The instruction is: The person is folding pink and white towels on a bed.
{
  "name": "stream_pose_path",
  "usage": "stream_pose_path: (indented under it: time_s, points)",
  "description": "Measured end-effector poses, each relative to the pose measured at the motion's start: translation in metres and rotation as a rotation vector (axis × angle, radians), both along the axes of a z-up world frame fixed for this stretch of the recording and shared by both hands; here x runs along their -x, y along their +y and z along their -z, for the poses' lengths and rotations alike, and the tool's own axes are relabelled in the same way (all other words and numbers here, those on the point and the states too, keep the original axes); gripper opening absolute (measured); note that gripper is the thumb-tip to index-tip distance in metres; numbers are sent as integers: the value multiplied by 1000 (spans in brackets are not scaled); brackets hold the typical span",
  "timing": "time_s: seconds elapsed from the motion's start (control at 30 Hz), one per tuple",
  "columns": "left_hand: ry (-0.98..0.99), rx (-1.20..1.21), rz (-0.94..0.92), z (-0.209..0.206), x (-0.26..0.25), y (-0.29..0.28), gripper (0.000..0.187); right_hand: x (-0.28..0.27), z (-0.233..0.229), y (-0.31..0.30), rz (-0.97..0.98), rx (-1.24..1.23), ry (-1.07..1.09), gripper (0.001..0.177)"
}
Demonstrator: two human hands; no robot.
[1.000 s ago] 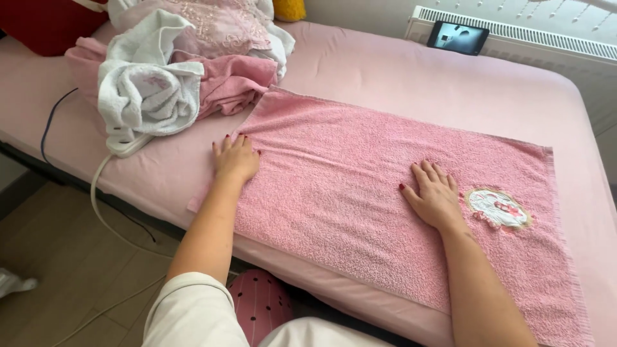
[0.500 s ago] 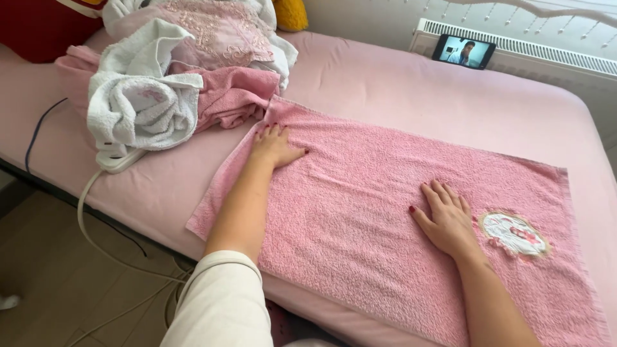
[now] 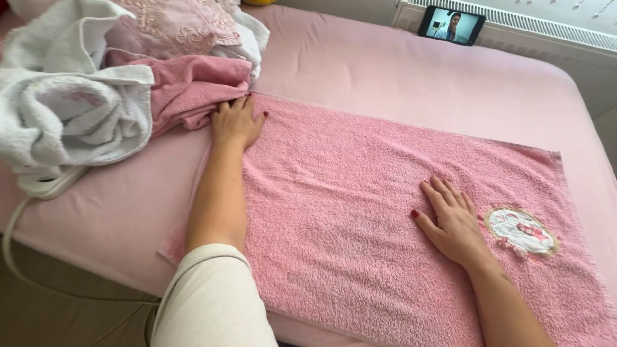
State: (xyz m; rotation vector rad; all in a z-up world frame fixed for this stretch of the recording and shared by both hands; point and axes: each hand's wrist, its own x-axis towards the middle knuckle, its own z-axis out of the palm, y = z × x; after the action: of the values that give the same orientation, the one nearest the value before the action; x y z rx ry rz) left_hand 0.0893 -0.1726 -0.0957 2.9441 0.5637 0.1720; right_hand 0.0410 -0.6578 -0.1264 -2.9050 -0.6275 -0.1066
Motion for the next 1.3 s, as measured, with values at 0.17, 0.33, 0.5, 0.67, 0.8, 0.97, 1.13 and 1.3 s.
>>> stream_pose_path:
  time_s: [0.17, 0.33, 0.5, 0.67, 0.8, 0.97, 1.13, 1.3]
  points:
    - [-208, -4, 46, 28, -17, 20, 49, 2, -4, 1, -6, 1, -4, 75]
    - [-383, -260, 151, 36, -20, 19, 47, 4, -11, 4, 29, -12, 25, 74]
    - [-252, -116, 231, 46, -25, 24, 55, 4, -10, 4, 27, 21, 66, 73]
    - [-146, -13, 245, 51, -42, 39, 62, 4, -12, 7, 42, 26, 88, 73]
    - [12, 84, 138, 35, -42, 34, 71, 6, -16, 8, 36, 0, 86, 73]
    - [-25, -16, 147, 36, -23, 21, 69, 2, -16, 11, 59, -13, 69, 72]
    - [-38, -29, 167, 43, 2, 12, 71, 0, -16, 15, 73, 4, 70, 72]
    - [-18, -26, 235, 52, 61, 3, 72, 1, -17, 15, 63, 1, 48, 72]
